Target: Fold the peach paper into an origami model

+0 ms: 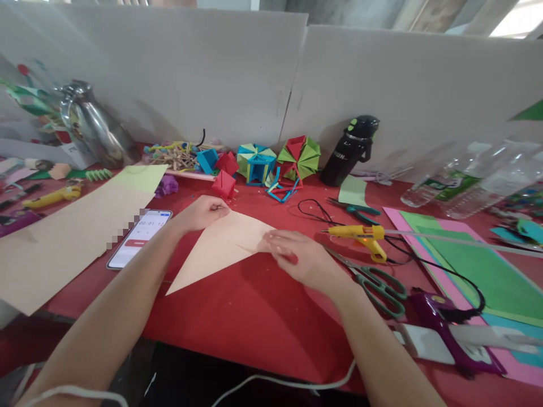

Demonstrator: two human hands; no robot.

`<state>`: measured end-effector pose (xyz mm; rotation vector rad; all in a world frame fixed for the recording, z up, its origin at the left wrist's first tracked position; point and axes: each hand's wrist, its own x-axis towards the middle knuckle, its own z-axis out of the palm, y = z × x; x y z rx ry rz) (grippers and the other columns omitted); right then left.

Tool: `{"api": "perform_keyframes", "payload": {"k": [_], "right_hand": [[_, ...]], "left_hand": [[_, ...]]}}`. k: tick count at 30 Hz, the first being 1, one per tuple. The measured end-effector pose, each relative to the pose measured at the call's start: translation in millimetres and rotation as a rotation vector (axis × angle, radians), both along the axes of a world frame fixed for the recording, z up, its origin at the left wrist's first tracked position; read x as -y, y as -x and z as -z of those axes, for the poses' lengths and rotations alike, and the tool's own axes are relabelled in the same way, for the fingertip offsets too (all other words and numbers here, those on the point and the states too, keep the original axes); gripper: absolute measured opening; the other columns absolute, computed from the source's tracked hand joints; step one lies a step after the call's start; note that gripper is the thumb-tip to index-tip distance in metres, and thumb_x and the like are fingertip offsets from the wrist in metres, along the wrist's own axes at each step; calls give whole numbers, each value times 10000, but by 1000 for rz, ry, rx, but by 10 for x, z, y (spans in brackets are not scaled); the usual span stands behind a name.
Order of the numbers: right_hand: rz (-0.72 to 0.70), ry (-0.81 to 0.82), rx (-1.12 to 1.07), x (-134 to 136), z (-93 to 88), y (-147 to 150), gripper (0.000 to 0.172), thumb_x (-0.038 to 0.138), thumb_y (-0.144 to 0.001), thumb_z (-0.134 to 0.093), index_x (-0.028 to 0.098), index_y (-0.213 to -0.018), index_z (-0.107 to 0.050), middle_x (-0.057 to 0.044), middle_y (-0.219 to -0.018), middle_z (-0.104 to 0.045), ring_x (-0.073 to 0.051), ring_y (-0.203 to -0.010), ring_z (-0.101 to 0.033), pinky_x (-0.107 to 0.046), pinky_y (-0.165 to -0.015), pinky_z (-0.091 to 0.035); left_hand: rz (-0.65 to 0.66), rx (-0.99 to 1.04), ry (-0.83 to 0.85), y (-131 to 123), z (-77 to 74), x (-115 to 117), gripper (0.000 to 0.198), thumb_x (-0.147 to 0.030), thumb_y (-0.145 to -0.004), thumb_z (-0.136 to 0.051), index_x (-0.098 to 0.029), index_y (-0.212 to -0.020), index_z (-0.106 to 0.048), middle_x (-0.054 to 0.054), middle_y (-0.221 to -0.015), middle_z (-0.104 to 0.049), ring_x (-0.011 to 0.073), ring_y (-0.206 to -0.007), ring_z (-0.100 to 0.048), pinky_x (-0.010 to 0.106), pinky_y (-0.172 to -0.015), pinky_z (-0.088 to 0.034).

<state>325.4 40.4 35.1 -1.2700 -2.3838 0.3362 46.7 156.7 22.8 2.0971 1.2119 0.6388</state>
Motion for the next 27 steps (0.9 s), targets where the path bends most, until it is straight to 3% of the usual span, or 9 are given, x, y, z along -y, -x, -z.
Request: {"api": "perform_keyframes", "payload": {"k": [3, 7, 10, 13, 15, 17, 22, 27], "right_hand": [[69, -25, -78, -41, -11, -74, 243, 204, -921, -463, 241, -1012, -685, -35, -1067, -722, -198, -992, -658, -323, -880, -488], [235, -28, -153, -58, -78, -148, 170, 280, -908, -498, 194, -857, -636, -33, -816, -686, -177, -743, -623, -278, -673, -436], [386, 8, -251, -68, -97, -178, 162, 297, -851, -543, 190, -731, -559, 5, -673, -584, -145, -634, -533, -266, -610, -379], [476, 126, -423, -89, -71, -175, 148, 307, -772, -582, 196, -713, -505, 23, -663, -519, -138, -625, -485, -264, -592, -364], [513, 241, -555, -101, -46, -148, 157, 313, -731, -593, 202, -727, -482, 35, -655, -485, -133, -608, -460, -258, -560, -348], [564, 301, -664, -108, -27, -110, 180, 304, -695, -606, 211, -729, -455, 49, -639, -454, -121, -577, -422, -247, -526, -318], [651, 235, -837, -109, 5, -66, 234, 268, -658, -612, 230, -754, -401, 69, -640, -394, -108, -549, -360, -236, -500, -293], [511, 453, -735, -93, 33, -198, 362, 205, -615, -662, 231, -893, -432, 35, -812, -520, -134, -687, -523, -250, -593, -412]], "left_hand": [[-5, 42, 65, -29, -19, 33, 476, -577, -840, -517, -143, -947, -681, 68, -906, -703, 215, -824, -644, 286, -682, -475], [-91, 157, 238, 22, -121, 110, 615, -658, -869, -400, -141, -1129, -610, 132, -1065, -692, 238, -905, -674, 337, -757, -525], [-160, 31, 85, 148, -206, 186, 656, -665, -849, -436, -205, -1309, -521, 132, -1338, -573, 275, -1189, -574, 401, -968, -467], [-105, -310, -48, 179, -219, 286, 744, -670, -752, -579, -221, -1341, -514, 114, -1434, -494, 328, -1310, -463, 446, -1058, -394], [-24, -419, -126, 73, -178, 358, 673, -623, -803, -547, -217, -1339, -516, 105, -1436, -494, 320, -1316, -457, 445, -1073, -379], [54, -429, -217, -114, -115, 426, 560, -536, -903, -436, -200, -1349, -492, 106, -1435, -494, 287, -1304, -473, 431, -1073, -378], [110, -421, -296, -541, 25, 555, 483, -481, -970, -288, -179, -1255, -534, 119, -1386, -526, 263, -1287, -483, 414, -1059, -387], [128, -470, -295, -652, 164, 567, 553, -402, -973, -265, -105, -1430, -364, 155, -1538, -333, 271, -1422, -306, 439, -1154, -257]]}}
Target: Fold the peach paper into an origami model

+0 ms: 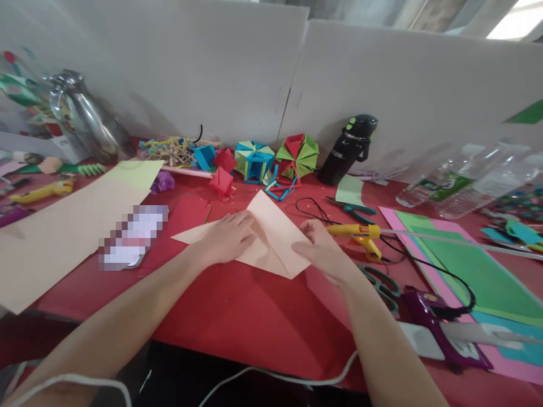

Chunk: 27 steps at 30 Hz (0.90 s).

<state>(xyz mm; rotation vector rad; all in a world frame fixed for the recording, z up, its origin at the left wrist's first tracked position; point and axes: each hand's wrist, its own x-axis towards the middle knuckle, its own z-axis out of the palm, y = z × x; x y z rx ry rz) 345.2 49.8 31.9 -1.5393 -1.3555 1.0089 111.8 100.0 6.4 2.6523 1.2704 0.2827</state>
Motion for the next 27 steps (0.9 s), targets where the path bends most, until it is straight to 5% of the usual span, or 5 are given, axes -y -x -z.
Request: {"api": "perform_keyframes", "payload": {"k": [6, 10, 15, 20, 27], "right_hand": [[-106, 124, 67, -30, 23, -162, 747, 291, -693, -704, 233, -1341, -337, -16, -889, -624, -185, -765, -619, -309, -661, -466], [-39, 58, 120, -90, 80, -155, 645, 382, -746, -676, 159, -1294, -418, -9, -771, -647, -178, -716, -616, -305, -656, -458], [-25, -55, 236, -168, 199, -133, 520, 401, -778, -635, 134, -1201, -492, -2, -678, -649, -184, -670, -627, -314, -665, -467], [-90, -98, 393, -201, 249, -124, 151, 285, -774, -584, 175, -864, -633, -55, -735, -692, -191, -688, -645, -318, -680, -480], [-158, -139, 536, -120, 183, -41, 76, 225, -767, -575, 193, -729, -632, -35, -696, -687, -165, -648, -625, -274, -620, -463]], "left_hand": [[153, -58, 134, 4, -30, -3, 580, -304, -936, -311, -180, -1501, -273, 79, -1601, -175, 248, -1486, -118, 533, -1190, -97], [308, -10, 197, 18, -139, 29, 585, -167, -851, -390, -270, -1426, -431, 22, -1575, -269, 247, -1473, -191, 585, -1176, -107], [367, 189, 173, -6, -104, 16, 474, -133, -876, -380, -255, -1277, -602, 29, -1417, -531, 186, -1333, -461, 392, -1121, -354], [250, 93, 59, -71, -56, 10, 448, -236, -937, -370, -125, -1335, -543, 103, -1471, -461, 230, -1360, -418, 386, -1134, -329], [239, -3, -22, -84, 10, 29, 487, -249, -935, -349, -178, -1402, -469, 80, -1531, -373, 232, -1398, -361, 417, -1139, -304]]}}
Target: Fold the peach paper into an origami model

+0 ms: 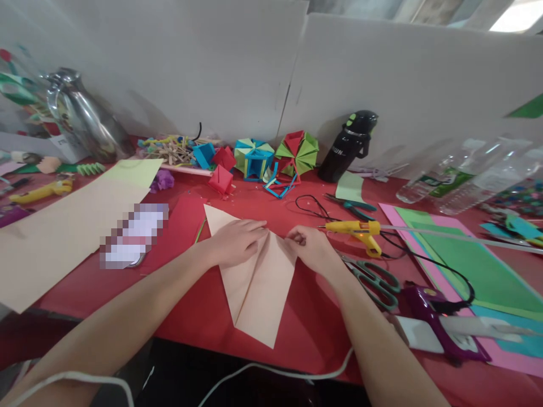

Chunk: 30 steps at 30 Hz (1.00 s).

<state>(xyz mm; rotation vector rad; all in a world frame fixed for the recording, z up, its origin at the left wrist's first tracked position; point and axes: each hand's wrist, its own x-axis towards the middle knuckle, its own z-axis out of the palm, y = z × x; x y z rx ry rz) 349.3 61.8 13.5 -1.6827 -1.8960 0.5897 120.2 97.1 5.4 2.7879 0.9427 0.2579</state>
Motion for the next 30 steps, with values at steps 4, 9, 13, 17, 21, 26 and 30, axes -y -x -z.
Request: {"api": "perform_keyframes", "payload": {"k": [4, 9, 13, 17, 21, 26, 30], "right_hand": [[-14, 9, 42, 34, -17, 39, 77, 203, -780, -555, 199, -737, -619, -27, -703, -686, -162, -652, -626, -273, -626, -456], [-15, 0, 74, 67, -17, 43, 66, 180, -769, -554, 200, -735, -607, -34, -717, -694, -169, -656, -631, -279, -629, -449], [49, -15, -13, 67, -15, 25, 81, 277, -794, -593, 201, -823, -591, -28, -693, -682, -184, -662, -641, -294, -630, -462], [152, 108, -369, 60, -43, 74, 390, 427, -774, -655, 204, -1059, -511, 0, -677, -660, -180, -593, -634, -301, -566, -501], [190, 218, -635, 82, -80, 163, 604, 355, -711, -716, 208, -1213, -413, 24, -687, -640, -168, -556, -632, -302, -548, -537], [91, 124, -527, 78, -79, 132, 382, 350, -720, -677, 197, -1061, -597, -20, -773, -688, -183, -680, -671, -311, -624, -544], [3, 28, -286, 38, -31, 40, 159, 299, -753, -637, 176, -826, -706, -63, -821, -728, -198, -752, -671, -325, -695, -529]], "left_hand": [[-1, -20, -32, -7, 26, -5, 483, -275, -946, -322, -182, -1394, -477, 85, -1527, -380, 238, -1393, -369, 412, -1131, -309], [5, -28, -29, -12, 34, 2, 491, -278, -957, -289, -171, -1407, -452, 95, -1528, -377, 229, -1403, -353, 397, -1139, -293], [3, -12, -29, 12, 83, 2, 491, -289, -970, -283, -171, -1427, -417, 112, -1574, -271, 219, -1444, -274, 395, -1155, -264], [-30, 14, -69, 21, 154, -35, 494, -279, -978, -281, -152, -1444, -389, 129, -1584, -233, 245, -1467, -205, 422, -1168, -244], [-68, 44, -102, 4, 191, -57, 481, -284, -988, -264, -134, -1413, -431, 160, -1529, -351, 267, -1428, -305, 461, -1135, -307], [-86, 39, -79, 4, 153, -20, 482, -322, -994, -252, -155, -1397, -456, 143, -1496, -414, 255, -1380, -394, 452, -1124, -333], [-108, 16, -60, 4, 133, -14, 490, -335, -997, -224, -175, -1403, -446, 122, -1506, -406, 238, -1396, -371, 424, -1136, -310]]}}
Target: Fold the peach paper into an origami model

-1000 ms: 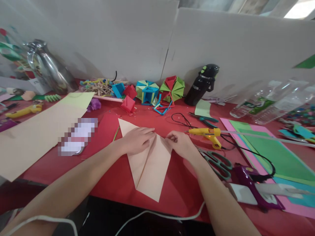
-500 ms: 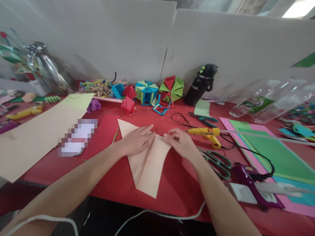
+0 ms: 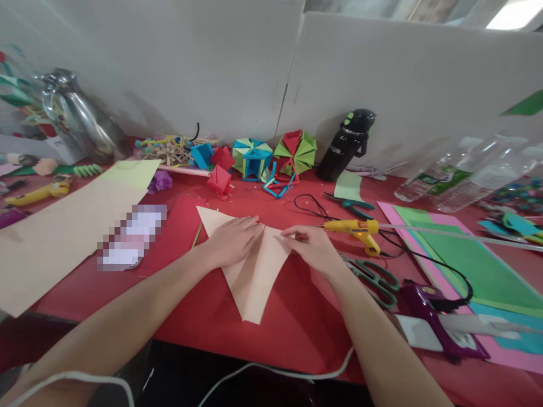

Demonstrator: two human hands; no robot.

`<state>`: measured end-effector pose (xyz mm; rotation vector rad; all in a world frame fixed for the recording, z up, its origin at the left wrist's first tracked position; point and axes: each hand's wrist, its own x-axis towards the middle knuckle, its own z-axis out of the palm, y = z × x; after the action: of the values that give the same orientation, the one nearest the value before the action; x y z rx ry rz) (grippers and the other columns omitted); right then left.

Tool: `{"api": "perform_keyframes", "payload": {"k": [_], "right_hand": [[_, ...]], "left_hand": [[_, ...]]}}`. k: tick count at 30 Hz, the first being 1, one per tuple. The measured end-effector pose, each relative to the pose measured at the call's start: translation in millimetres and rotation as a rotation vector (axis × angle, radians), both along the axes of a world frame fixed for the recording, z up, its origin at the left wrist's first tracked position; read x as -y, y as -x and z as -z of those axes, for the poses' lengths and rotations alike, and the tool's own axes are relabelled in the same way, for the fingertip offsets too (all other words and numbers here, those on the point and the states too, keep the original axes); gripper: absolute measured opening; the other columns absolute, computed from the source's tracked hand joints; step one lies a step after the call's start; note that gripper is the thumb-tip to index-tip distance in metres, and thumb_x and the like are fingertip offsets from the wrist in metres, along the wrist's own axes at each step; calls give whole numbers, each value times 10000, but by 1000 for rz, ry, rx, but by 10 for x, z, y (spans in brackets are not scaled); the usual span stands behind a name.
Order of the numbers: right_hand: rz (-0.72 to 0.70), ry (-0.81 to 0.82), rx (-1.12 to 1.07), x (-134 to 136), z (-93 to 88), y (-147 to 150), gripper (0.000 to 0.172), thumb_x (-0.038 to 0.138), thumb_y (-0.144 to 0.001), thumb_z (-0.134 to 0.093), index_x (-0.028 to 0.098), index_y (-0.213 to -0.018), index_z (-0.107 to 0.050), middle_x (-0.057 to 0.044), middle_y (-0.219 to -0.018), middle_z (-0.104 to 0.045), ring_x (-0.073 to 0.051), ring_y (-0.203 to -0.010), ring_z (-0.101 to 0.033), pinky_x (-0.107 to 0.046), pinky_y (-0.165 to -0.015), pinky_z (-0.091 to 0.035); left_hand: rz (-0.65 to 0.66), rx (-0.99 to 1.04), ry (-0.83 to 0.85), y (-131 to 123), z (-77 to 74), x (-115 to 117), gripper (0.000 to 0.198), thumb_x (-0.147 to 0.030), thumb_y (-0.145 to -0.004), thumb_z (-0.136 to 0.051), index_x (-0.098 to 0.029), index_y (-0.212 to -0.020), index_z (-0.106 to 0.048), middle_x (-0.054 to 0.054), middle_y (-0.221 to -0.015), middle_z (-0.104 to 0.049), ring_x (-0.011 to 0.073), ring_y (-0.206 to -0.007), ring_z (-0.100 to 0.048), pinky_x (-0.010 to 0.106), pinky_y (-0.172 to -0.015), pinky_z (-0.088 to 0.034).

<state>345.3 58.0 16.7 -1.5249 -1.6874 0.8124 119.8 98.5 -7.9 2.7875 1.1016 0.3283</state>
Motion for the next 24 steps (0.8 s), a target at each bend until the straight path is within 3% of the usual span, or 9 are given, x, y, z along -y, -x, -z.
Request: {"api": "perform_keyframes", "payload": {"k": [9, 14, 17, 19, 22, 24], "right_hand": [[46, -31, 216, -12, 57, -32, 138, 197, -772, -600, 177, -836, -720, -82, -876, -750, -227, -792, -694, -366, -768, -532], [81, -18, -25, 8, 11, 51, 276, 341, -820, -627, 183, -1033, -704, -104, -1039, -732, -231, -835, -706, -368, -730, -575], [114, 77, -250, 34, -56, 105, 417, 447, -834, -624, 199, -1166, -660, -107, -1097, -716, -218, -778, -712, -360, -673, -601], [124, 106, -331, 52, -93, 128, 471, 450, -833, -631, 214, -1241, -623, -102, -1124, -708, -215, -799, -713, -364, -705, -609], [142, 66, -331, 71, -119, 142, 553, 467, -829, -636, 238, -1328, -567, -92, -1162, -686, -220, -852, -706, -374, -740, -609], [157, 24, -256, 84, -125, 146, 592, 503, -832, -622, 242, -1358, -544, -91, -1175, -673, -213, -813, -698, -383, -728, -605]], "left_hand": [[-132, 18, -29, -25, 58, -99, 509, -375, -1000, -216, -143, -1395, -438, 152, -1546, -321, 277, -1413, -334, 445, -1130, -306], [-152, 68, -53, -30, -12, -87, 474, -361, -999, -257, -140, -1350, -486, 156, -1518, -372, 273, -1384, -383, 430, -1128, -316], [-96, 75, -55, 23, -76, -75, 413, -308, -990, -292, -162, -1279, -549, 121, -1449, -478, 247, -1368, -407, 404, -1126, -324], [10, 46, -51, 72, -116, -75, 361, -251, -967, -330, -190, -1201, -599, 83, -1396, -539, 239, -1373, -397, 402, -1123, -327], [162, -12, -33, 128, -171, -63, 337, -194, -912, -403, -203, -1182, -605, 64, -1348, -574, 241, -1366, -402, 402, -1119, -330], [164, -24, -8, 142, -203, -30, 403, -172, -886, -432, -189, -1273, -544, 80, -1387, -537, 241, -1348, -422, 395, -1103, -351]]}}
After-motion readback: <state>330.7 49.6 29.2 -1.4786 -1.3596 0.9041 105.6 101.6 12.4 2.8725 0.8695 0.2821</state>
